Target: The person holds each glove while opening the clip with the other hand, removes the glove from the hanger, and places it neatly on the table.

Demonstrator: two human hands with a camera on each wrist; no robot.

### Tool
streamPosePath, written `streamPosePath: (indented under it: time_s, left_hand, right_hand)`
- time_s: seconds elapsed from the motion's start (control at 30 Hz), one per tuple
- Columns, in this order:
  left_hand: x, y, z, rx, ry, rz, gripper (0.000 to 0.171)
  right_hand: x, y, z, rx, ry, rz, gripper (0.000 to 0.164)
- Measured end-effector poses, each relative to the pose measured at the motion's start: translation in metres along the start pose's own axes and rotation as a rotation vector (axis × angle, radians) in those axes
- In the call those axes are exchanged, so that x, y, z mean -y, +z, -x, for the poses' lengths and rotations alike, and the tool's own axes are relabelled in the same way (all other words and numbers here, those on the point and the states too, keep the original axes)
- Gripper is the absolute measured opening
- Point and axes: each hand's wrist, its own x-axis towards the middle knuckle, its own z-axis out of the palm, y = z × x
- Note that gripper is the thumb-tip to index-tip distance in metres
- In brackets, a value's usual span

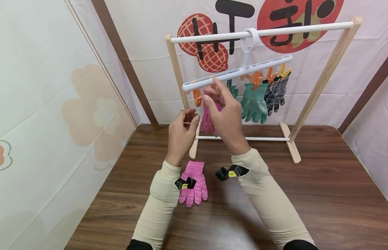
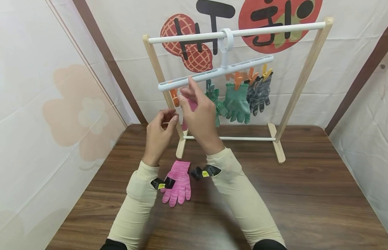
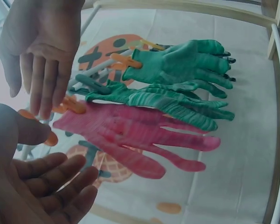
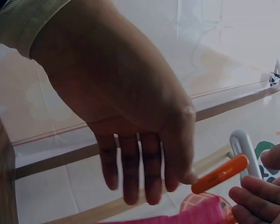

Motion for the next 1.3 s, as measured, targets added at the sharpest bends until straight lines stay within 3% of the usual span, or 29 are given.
streamPosePath:
  time_s: [0.5,0.7,1.07,1.3]
  left_hand:
    - [-0.002,0.002,-0.005,-0.015,0.021,0.0,0.029]
    - [-0.005,0.004,-0.008,-0.007,0.019,-0.004,0.03]
    - [-0.004,0.01,-0.015,0.009,-0.024,0.007,0.03]
    - [-0.003,0.015,-0.02,0.01,-0.039,0.025,0.029]
  right_hand:
    - [-0.008,-0.025,-0.004,-0.108,-0.04,0.042,0.04]
    - [-0.014,-0.034,-0.006,-0.128,0.002,0.041,0.039]
    - [-0.023,-0.037,-0.009,-0.109,0.033,0.031,0.039]
    - [-0.023,-0.035,-0.011,-0.034,0.097,0.012,0.05]
